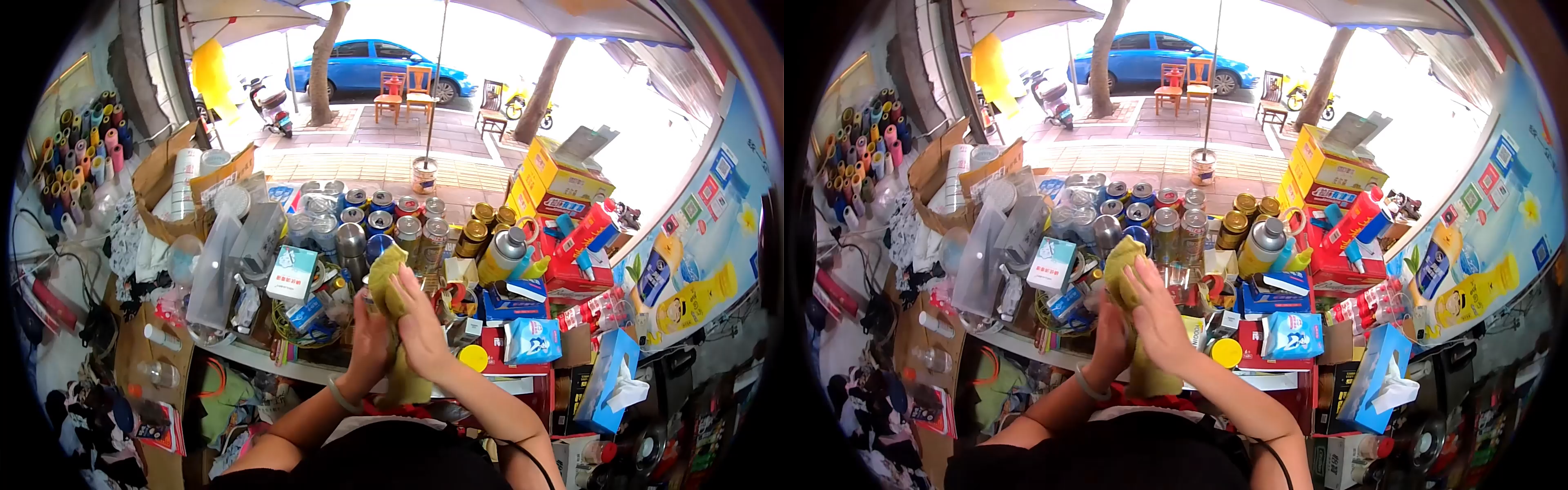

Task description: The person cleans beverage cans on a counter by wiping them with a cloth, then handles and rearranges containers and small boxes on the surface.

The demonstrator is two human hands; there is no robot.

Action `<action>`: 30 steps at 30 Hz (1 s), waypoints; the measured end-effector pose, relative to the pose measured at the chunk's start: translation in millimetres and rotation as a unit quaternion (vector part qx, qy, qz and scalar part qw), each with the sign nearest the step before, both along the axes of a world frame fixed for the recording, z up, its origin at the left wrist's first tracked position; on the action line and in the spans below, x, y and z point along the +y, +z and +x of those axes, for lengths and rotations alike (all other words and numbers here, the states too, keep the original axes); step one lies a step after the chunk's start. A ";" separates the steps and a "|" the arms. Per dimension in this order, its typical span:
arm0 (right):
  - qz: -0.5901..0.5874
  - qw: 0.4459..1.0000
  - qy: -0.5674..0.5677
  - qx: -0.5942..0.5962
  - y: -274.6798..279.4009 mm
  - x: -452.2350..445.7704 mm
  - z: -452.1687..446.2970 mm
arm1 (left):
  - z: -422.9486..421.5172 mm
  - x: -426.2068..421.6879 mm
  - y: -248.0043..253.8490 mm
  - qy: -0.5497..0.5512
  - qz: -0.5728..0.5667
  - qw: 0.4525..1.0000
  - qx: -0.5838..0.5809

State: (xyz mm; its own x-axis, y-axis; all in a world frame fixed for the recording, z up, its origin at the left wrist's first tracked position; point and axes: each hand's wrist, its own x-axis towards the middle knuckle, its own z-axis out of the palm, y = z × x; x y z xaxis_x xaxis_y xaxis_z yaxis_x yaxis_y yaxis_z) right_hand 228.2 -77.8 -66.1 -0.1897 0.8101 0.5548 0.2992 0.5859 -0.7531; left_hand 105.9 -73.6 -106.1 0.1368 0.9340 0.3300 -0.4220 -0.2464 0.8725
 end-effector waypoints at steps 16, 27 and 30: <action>0.150 0.984 -0.065 0.074 17.8 -0.6 10.9 | -18.8 -9.5 0.6 -0.144 -0.021 0.989 -0.003; 0.191 0.981 -0.001 -0.034 42.5 -5.5 18.7 | -29.0 -12.6 15.8 -0.212 -0.019 0.974 0.072; 0.213 0.970 -0.096 -0.065 34.8 -9.9 16.6 | -25.0 -14.7 16.7 -0.138 0.027 0.984 0.111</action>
